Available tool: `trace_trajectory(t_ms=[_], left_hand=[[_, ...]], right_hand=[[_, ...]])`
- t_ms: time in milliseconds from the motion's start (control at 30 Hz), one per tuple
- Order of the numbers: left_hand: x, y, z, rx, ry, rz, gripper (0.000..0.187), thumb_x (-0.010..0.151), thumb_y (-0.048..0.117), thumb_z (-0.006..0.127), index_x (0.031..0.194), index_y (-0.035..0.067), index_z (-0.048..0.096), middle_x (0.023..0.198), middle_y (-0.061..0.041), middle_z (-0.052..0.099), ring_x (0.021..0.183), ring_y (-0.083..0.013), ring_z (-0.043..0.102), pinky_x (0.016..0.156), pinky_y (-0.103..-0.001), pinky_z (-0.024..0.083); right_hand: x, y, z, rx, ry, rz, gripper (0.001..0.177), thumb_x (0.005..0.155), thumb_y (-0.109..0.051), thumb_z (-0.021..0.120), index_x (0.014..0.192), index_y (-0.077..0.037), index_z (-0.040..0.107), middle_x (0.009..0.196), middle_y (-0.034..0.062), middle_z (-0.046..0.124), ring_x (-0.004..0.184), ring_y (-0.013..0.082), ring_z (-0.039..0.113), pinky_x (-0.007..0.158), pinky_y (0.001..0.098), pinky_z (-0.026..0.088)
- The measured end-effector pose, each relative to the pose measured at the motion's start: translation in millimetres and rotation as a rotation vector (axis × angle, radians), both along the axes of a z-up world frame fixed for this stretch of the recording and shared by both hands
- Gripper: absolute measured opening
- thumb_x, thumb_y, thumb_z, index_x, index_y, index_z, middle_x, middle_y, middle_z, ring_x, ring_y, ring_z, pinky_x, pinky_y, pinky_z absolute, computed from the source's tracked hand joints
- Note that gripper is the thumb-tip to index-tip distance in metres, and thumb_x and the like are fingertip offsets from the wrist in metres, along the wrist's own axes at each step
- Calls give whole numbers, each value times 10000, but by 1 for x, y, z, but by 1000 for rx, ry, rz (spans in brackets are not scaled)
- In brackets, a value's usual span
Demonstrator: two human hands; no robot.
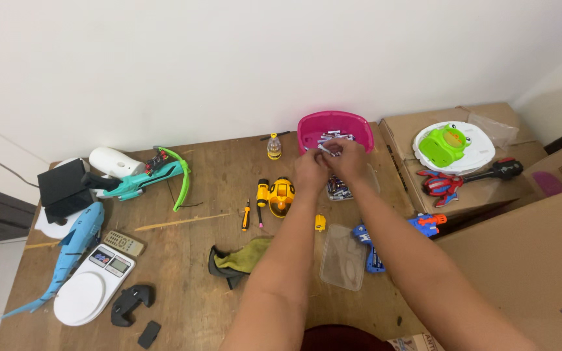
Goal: The person picks up batteries from a pink container and wipes each one with a cloth. They handle the batteries one at a time, wiping them and placing them back into the container. The person also briefly handles a yellow toy drill and a green cloth.
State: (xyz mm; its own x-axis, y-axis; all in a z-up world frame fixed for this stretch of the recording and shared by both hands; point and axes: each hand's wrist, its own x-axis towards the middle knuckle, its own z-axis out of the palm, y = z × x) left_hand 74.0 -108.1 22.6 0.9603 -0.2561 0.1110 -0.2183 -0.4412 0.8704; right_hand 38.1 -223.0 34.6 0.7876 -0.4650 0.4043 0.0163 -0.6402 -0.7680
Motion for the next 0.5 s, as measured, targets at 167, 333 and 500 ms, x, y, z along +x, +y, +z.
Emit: trace_trajectory(t_ms=[167,333,500], left_hand=[[-4,38,-34,125,96,30,232,926,247,639,1085,125,756,1075,-200,727,1037,-407,666,885,-512,520],[-9,86,-64,291,247,-57,245,895,271,672,1081,145,770,1123,-180,731,1087,-358,692,943,-470,539],[-26,147,-74,477,308,-143,321,817,290,749,1099,135,763,1181,-157,724,1130,-335,680,964,-453,537]], right_hand=[[-21,42,-18,-61,120,48,236,786,-180,857,984,-67,798,889,110,783,783,189,763,724,321,593],[-36,79,-68,48,271,119,291,784,-154,828,1055,-62,775,893,103,786,789,180,777,723,315,602],[-48,105,-127,184,400,313,473,762,-111,779,1229,-97,710,903,100,770,786,200,743,721,332,596]])
